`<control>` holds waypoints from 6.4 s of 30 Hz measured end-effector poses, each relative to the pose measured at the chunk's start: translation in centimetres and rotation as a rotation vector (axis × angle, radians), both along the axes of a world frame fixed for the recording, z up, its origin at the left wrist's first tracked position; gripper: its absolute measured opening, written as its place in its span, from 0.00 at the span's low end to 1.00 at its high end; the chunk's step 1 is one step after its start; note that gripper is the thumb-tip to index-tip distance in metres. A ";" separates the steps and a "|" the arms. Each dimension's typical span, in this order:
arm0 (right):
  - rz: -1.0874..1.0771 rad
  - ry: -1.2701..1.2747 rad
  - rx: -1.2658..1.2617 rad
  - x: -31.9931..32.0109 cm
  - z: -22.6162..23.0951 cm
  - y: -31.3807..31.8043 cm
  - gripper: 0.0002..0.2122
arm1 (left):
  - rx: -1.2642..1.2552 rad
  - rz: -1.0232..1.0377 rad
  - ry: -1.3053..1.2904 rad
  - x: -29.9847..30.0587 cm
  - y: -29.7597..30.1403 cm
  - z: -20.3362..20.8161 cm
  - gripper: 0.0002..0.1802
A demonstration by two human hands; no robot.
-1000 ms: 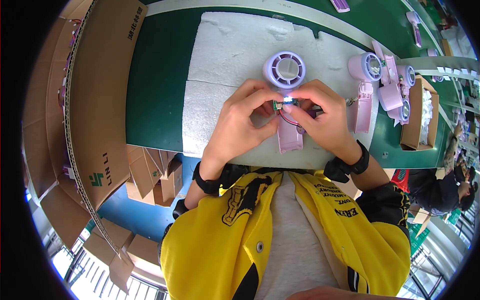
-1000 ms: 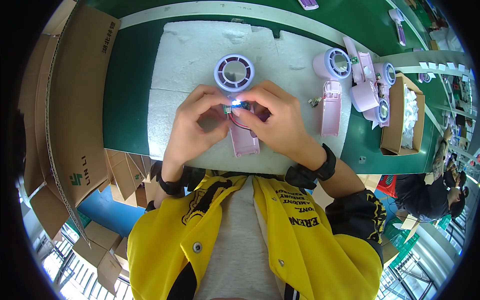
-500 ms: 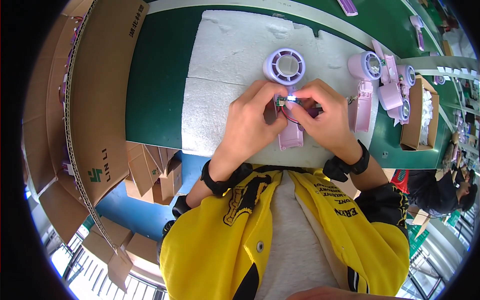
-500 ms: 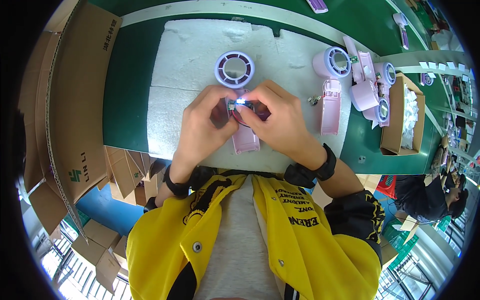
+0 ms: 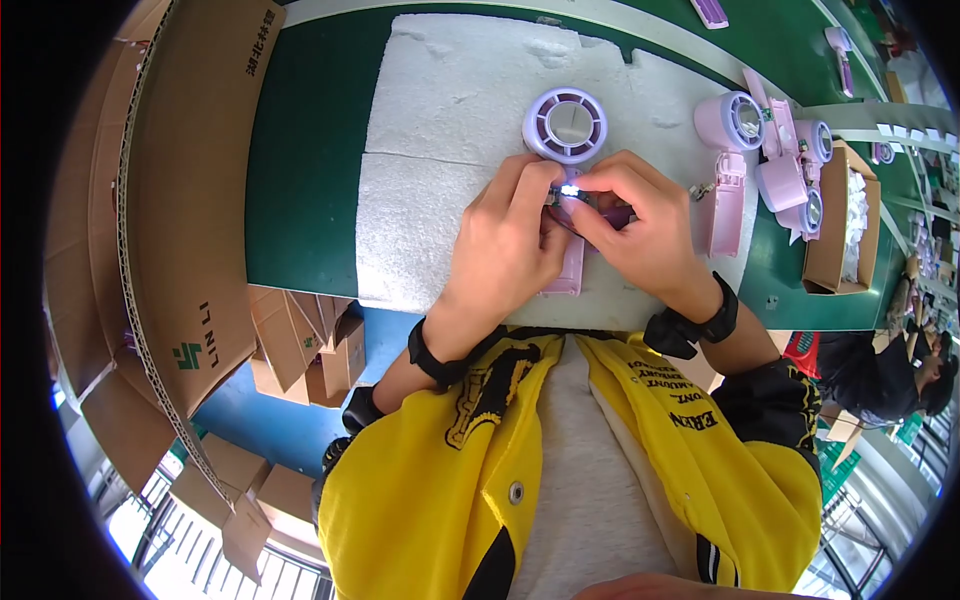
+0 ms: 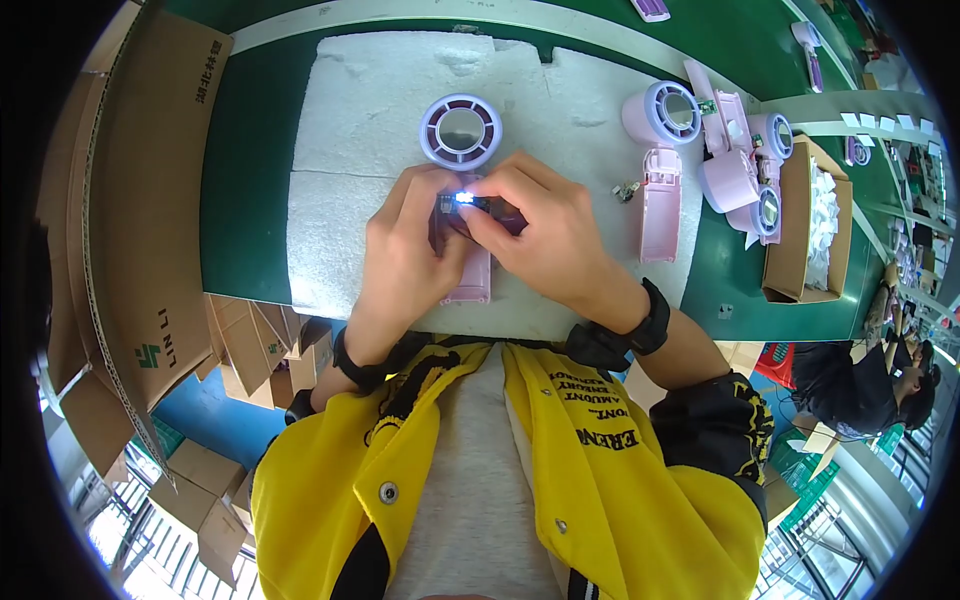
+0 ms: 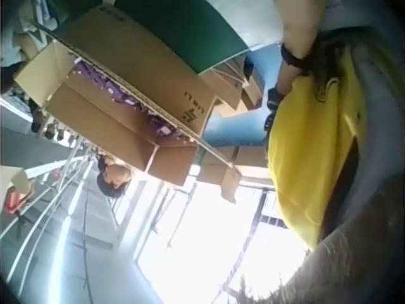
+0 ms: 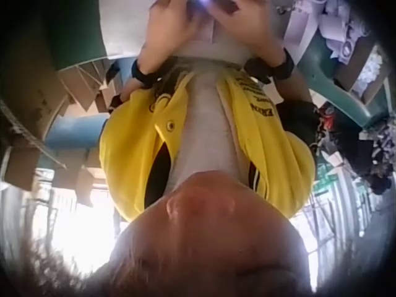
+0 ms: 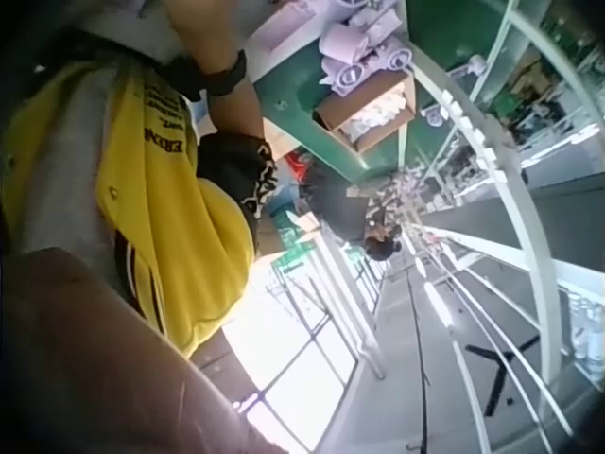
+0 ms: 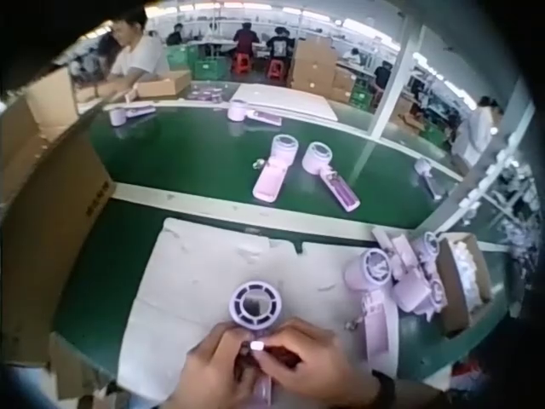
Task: The person assembles handheld fans by connecting a battery pack to a circuit board and fitting them into the housing. They press a button to test the light and then set the fan aside to begin another.
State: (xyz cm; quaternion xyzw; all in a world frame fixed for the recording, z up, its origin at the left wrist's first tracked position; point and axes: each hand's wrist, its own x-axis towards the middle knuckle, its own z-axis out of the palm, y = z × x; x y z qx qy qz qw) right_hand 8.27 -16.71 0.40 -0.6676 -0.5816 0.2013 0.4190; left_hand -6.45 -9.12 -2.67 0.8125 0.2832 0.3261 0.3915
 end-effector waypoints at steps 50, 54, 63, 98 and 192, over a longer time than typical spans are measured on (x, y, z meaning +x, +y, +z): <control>0.045 -0.071 -0.124 1.3 -0.1 -0.2 0.15 | -0.340 -0.207 0.004 -1.5 2.3 1.3 0.21; 0.149 -0.114 -0.156 2.2 1.6 -0.4 0.15 | -0.371 -0.225 -0.002 -1.6 2.2 1.3 0.21; 0.252 -0.363 -0.351 8.1 9.1 2.5 0.16 | -0.417 -0.248 -0.025 -1.4 2.1 1.4 0.20; 0.552 -0.244 -0.189 1.9 8.1 8.4 0.08 | -0.233 -0.178 -0.128 -0.4 0.9 -1.6 0.21; 0.084 -0.473 -0.172 1.4 1.4 -3.5 0.16 | -0.427 -0.156 -0.001 -1.8 2.6 0.5 0.21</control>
